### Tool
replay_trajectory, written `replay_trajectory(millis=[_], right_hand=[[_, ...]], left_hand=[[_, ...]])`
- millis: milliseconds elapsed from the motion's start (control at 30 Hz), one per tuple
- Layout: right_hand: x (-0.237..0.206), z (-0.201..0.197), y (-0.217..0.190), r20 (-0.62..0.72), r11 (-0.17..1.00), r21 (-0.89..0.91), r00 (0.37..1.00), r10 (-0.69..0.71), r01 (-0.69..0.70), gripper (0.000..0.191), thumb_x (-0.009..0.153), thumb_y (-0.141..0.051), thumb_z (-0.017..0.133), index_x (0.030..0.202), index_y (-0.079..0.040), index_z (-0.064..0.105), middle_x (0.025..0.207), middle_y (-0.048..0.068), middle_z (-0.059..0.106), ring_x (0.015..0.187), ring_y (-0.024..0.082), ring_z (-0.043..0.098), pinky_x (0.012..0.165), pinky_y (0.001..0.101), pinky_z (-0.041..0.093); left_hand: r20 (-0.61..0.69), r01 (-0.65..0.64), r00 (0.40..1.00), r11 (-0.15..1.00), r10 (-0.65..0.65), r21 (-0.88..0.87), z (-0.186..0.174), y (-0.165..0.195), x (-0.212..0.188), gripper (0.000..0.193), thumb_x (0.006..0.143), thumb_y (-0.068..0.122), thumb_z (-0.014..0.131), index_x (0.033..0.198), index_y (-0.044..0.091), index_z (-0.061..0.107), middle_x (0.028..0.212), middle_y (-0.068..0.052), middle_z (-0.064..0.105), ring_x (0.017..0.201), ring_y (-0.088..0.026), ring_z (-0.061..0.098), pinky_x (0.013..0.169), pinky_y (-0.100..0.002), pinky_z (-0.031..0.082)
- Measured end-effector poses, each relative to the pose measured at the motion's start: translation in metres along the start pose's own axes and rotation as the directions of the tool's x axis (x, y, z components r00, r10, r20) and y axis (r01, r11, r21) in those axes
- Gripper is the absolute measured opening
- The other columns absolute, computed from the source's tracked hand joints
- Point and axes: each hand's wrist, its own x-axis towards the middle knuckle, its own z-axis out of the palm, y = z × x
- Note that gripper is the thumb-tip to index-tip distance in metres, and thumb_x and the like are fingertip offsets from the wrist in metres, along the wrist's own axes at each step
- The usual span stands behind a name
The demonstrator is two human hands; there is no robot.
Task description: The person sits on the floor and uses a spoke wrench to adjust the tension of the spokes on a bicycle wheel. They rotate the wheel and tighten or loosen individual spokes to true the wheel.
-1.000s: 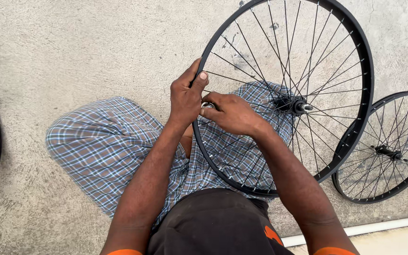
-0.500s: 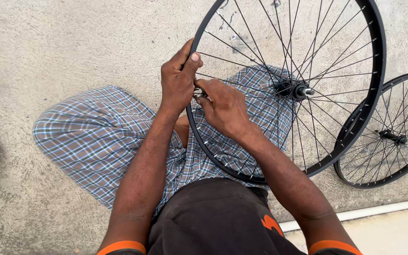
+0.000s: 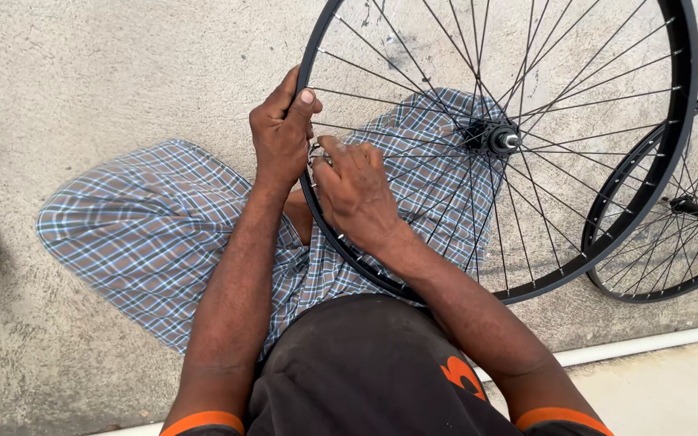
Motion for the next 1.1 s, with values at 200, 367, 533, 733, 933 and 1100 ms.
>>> replay_trajectory(millis=[200,367,533,733,933,1100], right_hand=[[0.007,-0.014,0.025,-0.079,0.959,0.241,0.982,0.175,-0.151,0.016,0.1,0.004,0.067,0.115,0.001,0.063,0.126,0.021,0.064,0.114,0.032,0.067,0.096,0.0383,0.06],[0.001,-0.032,0.013,-0.094,0.962,0.267,0.991,0.094,-0.066,0.019,0.093,0.0,0.076,0.109,0.001,0.065,0.119,0.021,0.066,0.109,0.032,0.07,0.09,0.0379,0.06],[0.011,-0.026,0.004,0.033,0.983,0.098,0.988,0.153,-0.156,0.019,0.088,-0.003,0.077,0.106,-0.004,0.069,0.113,0.01,0.071,0.101,0.028,0.069,0.089,0.0408,0.055],[0.023,-0.01,-0.008,0.007,0.995,0.022,0.995,0.1,-0.1,0.021,0.089,-0.004,0.07,0.11,-0.006,0.067,0.107,0.01,0.071,0.098,0.03,0.068,0.09,0.0451,0.049],[0.038,-0.003,-0.006,0.202,0.985,0.052,0.968,0.149,-0.163,0.024,0.097,-0.005,0.066,0.12,-0.002,0.063,0.088,0.013,0.066,0.084,0.033,0.065,0.075,0.0489,0.049],[0.04,-0.001,-0.002,0.282,0.996,0.034,0.957,0.068,-0.081,0.035,0.094,-0.01,0.07,0.124,0.003,0.057,0.084,0.014,0.062,0.078,0.033,0.063,0.069,0.0473,0.048]], left_hand=[[0.073,0.048,0.996,0.997,-0.043,-0.058,0.004,0.012,0.027,0.044,0.111,0.031,0.062,0.146,0.005,0.062,0.095,-0.006,0.074,0.064,-0.005,0.059,0.052,-0.022,0.05],[0.017,0.185,0.983,0.979,-0.184,-0.086,-0.004,0.03,0.02,0.046,0.107,0.033,0.059,0.144,0.007,0.062,0.09,-0.004,0.074,0.058,-0.002,0.055,0.047,-0.02,0.047],[0.006,0.166,0.986,0.967,-0.168,-0.192,-0.004,0.028,0.012,0.045,0.107,0.033,0.06,0.142,0.006,0.064,0.086,-0.004,0.071,0.057,-0.002,0.052,0.046,-0.021,0.043],[-0.02,0.128,0.991,0.974,-0.134,-0.185,-0.01,0.022,0.016,0.042,0.106,0.03,0.062,0.14,0.005,0.065,0.085,-0.004,0.072,0.06,-0.002,0.052,0.052,-0.021,0.044],[-0.025,0.116,0.992,0.969,-0.124,-0.217,-0.012,0.021,0.016,0.042,0.106,0.029,0.064,0.139,0.003,0.066,0.086,-0.004,0.072,0.063,-0.003,0.053,0.055,-0.022,0.045],[-0.051,0.098,0.993,0.98,-0.108,-0.171,-0.016,0.023,0.017,0.044,0.105,0.028,0.065,0.14,0.002,0.066,0.085,-0.005,0.072,0.062,-0.003,0.051,0.055,-0.022,0.044]])
